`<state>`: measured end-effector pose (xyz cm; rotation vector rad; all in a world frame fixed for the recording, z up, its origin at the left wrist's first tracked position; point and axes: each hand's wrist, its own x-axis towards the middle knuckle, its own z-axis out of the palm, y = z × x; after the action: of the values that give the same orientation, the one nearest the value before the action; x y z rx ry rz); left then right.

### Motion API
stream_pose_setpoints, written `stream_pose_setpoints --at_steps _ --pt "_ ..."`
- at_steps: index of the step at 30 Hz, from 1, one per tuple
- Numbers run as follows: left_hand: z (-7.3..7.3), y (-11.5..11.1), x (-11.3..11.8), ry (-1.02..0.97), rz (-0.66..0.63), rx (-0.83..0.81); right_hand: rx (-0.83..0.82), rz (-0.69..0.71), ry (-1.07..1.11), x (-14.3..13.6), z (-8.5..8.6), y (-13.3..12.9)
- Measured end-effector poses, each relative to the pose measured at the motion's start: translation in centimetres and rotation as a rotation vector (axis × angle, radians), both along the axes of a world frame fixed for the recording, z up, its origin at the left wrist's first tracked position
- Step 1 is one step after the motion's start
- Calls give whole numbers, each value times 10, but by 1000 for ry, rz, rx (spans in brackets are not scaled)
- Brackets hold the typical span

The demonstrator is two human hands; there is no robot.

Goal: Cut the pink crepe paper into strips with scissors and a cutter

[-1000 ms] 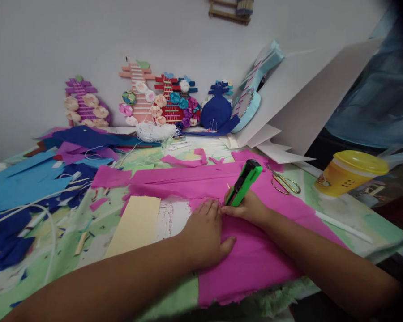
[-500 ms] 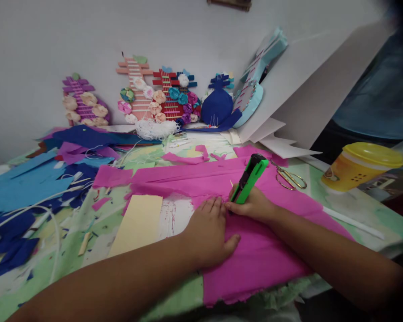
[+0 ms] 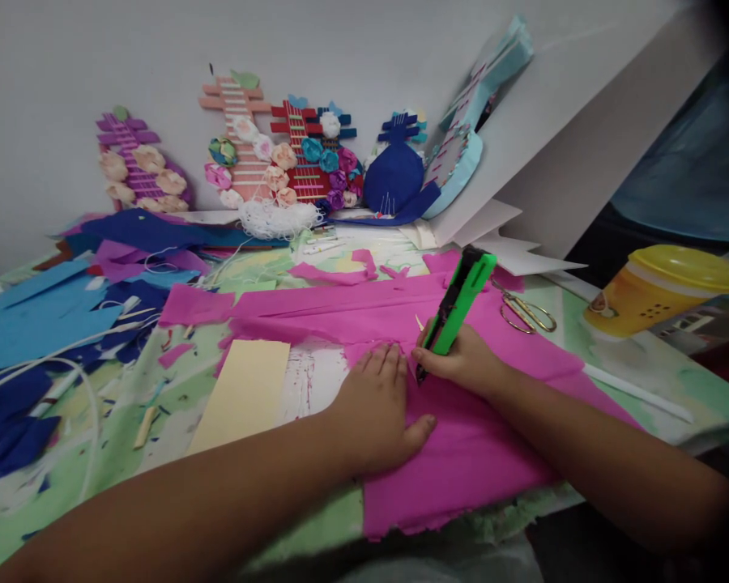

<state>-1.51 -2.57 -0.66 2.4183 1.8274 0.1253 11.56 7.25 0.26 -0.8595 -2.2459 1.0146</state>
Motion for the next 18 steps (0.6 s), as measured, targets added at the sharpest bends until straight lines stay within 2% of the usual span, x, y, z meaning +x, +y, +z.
stream_pose_setpoints --at_steps 9,14,18 --pt "2 -1 0 13 -3 -15 44 77 -64 -1 -5 2" --pt "3 -1 1 24 5 -36 -21 51 -66 -2 -7 3" --pt "3 -1 1 10 9 -33 -45 113 -59 -1 -9 1"
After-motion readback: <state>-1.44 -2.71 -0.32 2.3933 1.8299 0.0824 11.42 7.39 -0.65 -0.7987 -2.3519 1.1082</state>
